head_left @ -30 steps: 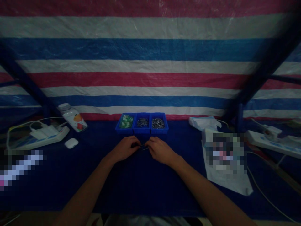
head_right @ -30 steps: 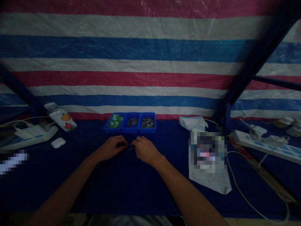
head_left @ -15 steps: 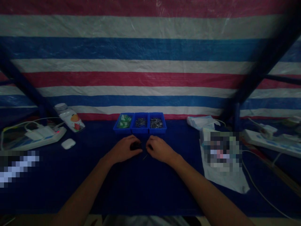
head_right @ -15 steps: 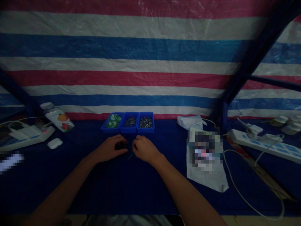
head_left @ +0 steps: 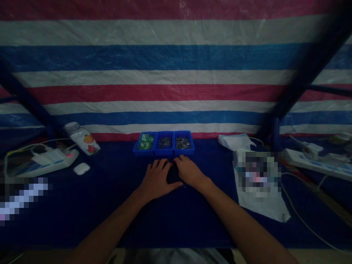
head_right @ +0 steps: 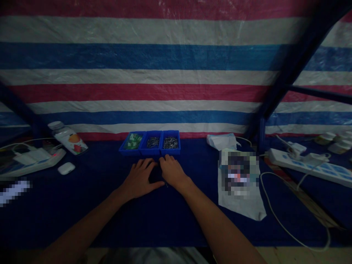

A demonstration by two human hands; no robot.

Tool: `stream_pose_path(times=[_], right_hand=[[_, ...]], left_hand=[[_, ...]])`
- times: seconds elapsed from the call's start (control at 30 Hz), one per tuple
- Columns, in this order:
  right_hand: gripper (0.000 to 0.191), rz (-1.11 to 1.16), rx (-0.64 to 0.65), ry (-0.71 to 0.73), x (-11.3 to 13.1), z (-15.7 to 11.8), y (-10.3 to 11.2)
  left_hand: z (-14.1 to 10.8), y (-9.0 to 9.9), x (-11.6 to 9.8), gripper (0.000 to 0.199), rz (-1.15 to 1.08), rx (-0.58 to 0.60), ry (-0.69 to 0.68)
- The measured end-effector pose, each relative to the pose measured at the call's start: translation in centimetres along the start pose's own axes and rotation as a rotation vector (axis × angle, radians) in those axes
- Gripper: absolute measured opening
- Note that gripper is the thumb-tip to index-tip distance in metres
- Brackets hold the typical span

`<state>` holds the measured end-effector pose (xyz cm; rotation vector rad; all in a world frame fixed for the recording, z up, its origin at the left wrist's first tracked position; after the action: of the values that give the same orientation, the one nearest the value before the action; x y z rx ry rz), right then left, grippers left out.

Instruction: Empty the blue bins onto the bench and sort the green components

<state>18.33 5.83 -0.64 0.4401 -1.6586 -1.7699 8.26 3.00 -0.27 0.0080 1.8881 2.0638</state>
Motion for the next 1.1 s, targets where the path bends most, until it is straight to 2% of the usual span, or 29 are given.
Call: stream_pose_path(times=[0.13,0.33,0.5,0.67,0.87,1.1], right_hand=[[0.037,0.031,0.048,-0.007,0.2,-0.4,0.1],[0.031,0.152,0.059,-0.03,-0.2,-1.1,0.7],[0.033,0.212,0.036,-0.016,-0.9,-1.2,1.0],[0.032,0.188,0.017,-0.035,-1.3,-1.1,1.0],[0.03,0.113,-0.001,-0.047,-1.0,-0.8,0.6],[0.026,0.038,0.007,-0.075,-0.6,-0.7,0.6]], left_hand=[[-0.3,-0.1,-0.9,0.059,0.025,-0.021,-0.012],[-0.3,-0.2,-1.2,0.043,-0.037,0.009,-0.148],[-0.3,-0.2,-1.2,0.041,-0.058,0.038,-0.219],[0.3,0.6,-0.1,0.037,-0.111,0.0,-0.165],[0.9,0.6,1.7,0.033,-0.129,0.005,-0.12],[1.1,0.3,2.2,0.034,-0.144,0.035,-0.12]])
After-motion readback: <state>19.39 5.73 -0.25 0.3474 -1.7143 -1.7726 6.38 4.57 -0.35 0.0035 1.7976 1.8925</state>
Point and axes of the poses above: each hand's wrist, its own z-axis towards the middle knuckle, its own y-axis out of the back of the hand, x = y × z, the point moved 7 cm from there along z, towards the middle knuckle, and after that the axes turned 13 degrees about y, right-handed, at the moved point
